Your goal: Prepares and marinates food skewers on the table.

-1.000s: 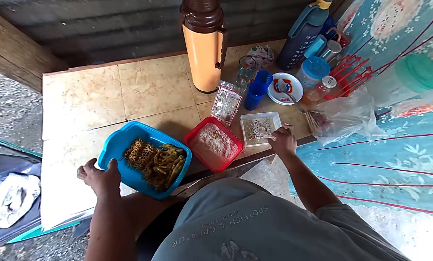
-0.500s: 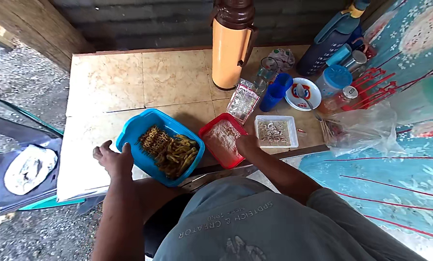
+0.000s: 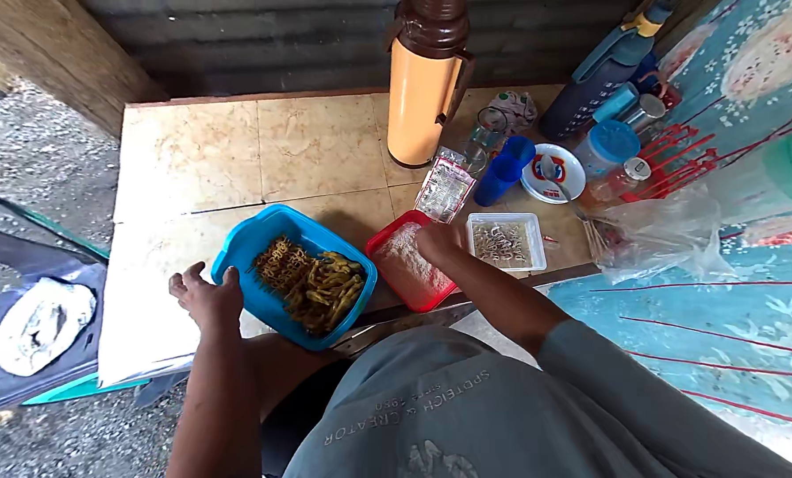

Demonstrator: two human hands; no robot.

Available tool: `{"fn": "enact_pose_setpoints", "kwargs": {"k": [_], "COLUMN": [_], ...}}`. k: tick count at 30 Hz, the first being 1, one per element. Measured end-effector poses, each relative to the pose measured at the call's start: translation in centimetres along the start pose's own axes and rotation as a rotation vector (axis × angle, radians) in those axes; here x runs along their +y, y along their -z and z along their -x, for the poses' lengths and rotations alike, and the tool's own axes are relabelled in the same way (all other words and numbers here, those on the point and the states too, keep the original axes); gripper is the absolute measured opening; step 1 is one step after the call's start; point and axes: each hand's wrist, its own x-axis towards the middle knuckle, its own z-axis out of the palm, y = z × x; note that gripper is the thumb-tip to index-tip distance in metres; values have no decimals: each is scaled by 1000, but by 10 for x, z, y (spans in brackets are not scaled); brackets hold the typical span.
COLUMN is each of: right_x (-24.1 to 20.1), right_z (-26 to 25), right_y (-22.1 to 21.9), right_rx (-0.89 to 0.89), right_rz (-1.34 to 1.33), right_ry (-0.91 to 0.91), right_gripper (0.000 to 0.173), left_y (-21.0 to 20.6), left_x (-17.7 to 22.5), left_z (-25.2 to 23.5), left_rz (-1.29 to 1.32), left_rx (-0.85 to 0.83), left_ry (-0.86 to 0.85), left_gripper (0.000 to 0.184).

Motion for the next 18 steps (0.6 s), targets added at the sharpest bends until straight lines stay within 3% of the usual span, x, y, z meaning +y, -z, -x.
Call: {"fn": "enact_pose_setpoints", "kwargs": {"k": [6,18], "right_x": [-25,15], "right_z": [-25,12], "right_y": [-1,45], "right_rx": [-14,-78], "right_rz": [12,140], "right_ry": [-19,106], "right_gripper": [26,16], "left_y": [4,4], "left_x": [1,-1], "left_z": [2,0], "left_rz": [-47,-10], "left_rx": [-9,6], "left_ry": [24,54], "left_gripper": [55,56]}}
